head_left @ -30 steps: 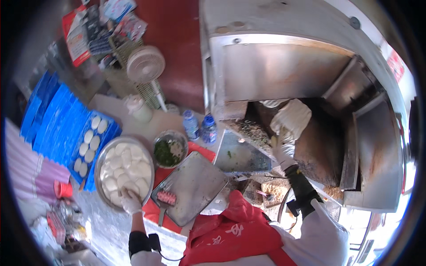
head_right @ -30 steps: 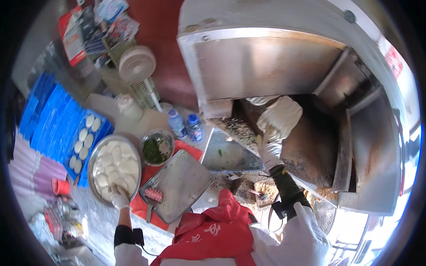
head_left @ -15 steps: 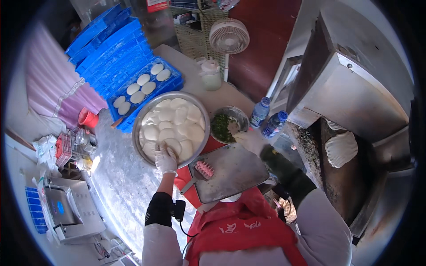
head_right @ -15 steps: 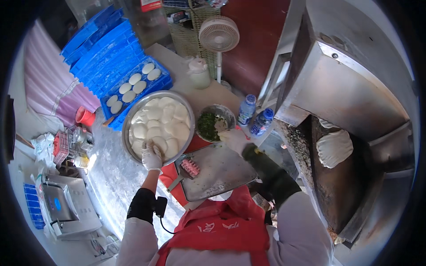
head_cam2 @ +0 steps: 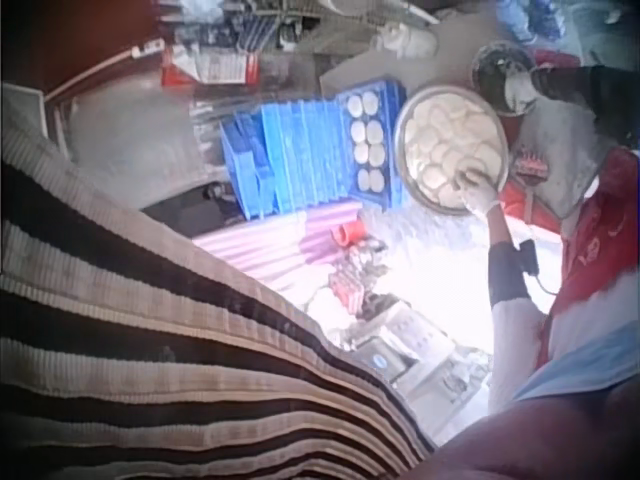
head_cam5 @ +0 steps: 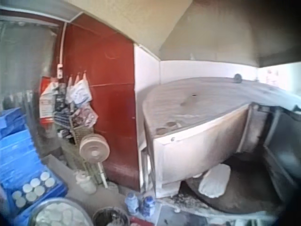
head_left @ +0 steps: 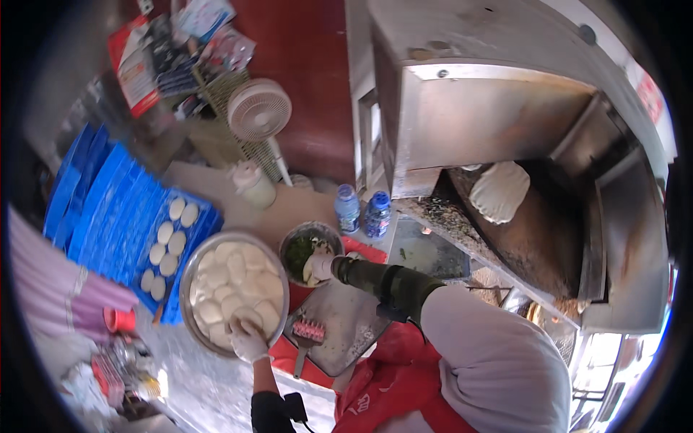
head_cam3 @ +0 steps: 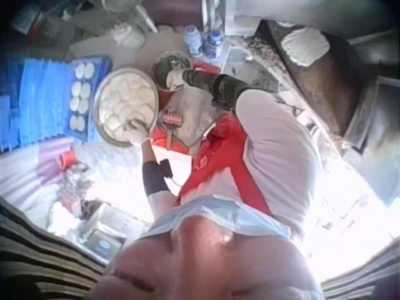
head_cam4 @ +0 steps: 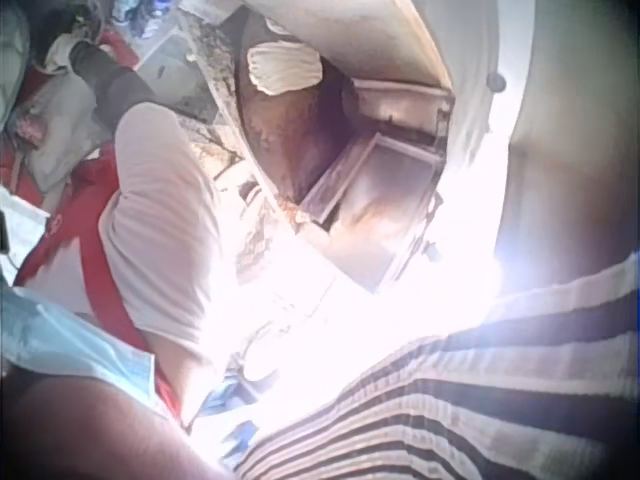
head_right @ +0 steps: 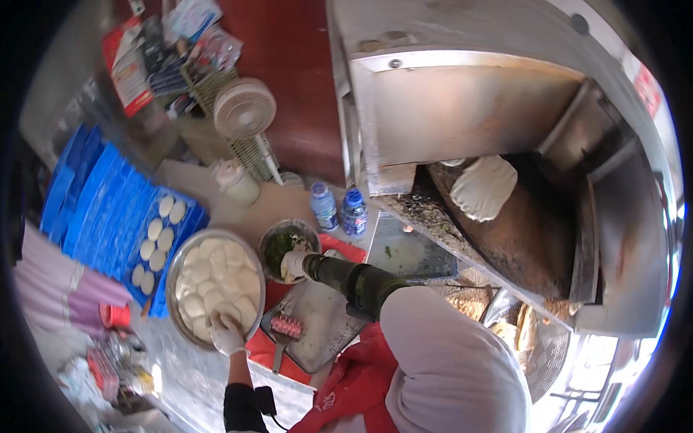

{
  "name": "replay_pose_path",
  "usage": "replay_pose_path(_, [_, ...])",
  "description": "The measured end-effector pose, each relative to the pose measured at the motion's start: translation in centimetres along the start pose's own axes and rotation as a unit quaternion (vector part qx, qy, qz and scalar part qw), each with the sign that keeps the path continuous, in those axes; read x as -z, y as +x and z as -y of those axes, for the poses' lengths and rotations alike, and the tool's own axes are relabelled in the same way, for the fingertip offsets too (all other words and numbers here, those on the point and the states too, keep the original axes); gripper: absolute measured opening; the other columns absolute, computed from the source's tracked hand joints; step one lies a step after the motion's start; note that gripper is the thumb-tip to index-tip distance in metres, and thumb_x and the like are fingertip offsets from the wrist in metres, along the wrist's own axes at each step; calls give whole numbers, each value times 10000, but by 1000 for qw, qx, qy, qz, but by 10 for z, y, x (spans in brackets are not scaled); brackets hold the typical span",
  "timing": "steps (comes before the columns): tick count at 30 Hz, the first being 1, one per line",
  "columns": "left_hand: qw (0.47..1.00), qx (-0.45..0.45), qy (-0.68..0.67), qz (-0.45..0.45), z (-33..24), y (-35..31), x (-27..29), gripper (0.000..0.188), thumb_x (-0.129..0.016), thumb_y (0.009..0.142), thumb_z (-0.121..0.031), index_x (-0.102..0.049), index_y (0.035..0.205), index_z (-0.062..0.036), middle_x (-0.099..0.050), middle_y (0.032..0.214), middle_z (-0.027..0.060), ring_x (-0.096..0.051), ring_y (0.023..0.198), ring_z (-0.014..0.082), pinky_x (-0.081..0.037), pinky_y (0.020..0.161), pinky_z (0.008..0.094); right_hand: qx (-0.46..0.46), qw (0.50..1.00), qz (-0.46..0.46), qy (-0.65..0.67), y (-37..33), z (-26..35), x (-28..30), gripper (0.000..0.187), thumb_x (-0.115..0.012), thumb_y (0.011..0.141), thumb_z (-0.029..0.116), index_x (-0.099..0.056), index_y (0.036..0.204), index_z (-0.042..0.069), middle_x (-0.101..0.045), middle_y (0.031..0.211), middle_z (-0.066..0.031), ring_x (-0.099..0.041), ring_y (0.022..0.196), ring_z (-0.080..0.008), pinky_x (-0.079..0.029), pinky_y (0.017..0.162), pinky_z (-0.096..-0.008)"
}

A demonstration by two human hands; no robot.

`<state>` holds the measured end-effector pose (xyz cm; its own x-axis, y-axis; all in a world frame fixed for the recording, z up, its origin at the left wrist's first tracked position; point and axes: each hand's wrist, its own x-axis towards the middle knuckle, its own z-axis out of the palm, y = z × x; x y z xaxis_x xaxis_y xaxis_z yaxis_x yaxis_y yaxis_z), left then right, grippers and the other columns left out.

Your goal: Preparing and baking flatbread in a traditional oven.

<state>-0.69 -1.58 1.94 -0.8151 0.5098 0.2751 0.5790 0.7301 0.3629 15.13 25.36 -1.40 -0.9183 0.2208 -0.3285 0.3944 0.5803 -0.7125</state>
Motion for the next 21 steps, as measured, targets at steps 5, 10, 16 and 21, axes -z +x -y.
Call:
replay_pose_path(5, [999,-46,9,-1,0,4,-19,347,-445,898,-267,-541,1151,-49,-481,1221,194,-499,1075,363,-417,884,426,19,990,-73,122,-3,-34,-6,267,-677,694,209,-694,952,145,-681,894,-47,-632,858,-216,-476,758,-320])
replay_pose_path(10, [999,-18,38,22,10,1,-19,363,-435,900,-270,-539,1157,-36,-510,1204,195,-506,1077,352,-422,880,421,-5,994,-89,70,-7,-9,-15,232,-647,671,203,-704,890,153,-675,833,-84,-636,822,-243,-481,728,-348])
replay_pose_path(16, [993,29,26,115,-17,4,-12,422,-399,905,-282,-496,1216,-13,-530,1183,226,-518,1052,376,-425,878,431,-23,953,-256,-163,9,-18,-22,173,-569,668,149,-705,768,112,-647,745,-127,-633,714,-273,-498,629,-364])
replay_pose_path(21, [992,-44,118,18,50,15,-32,377,-429,882,-348,-555,1068,-45,-589,882,175,-563,769,359,-444,642,450,137,827,-235,492,-54,21,13,201,-605,779,155,-673,943,59,-655,779,-38,-603,722,-123,-479,638,-281])
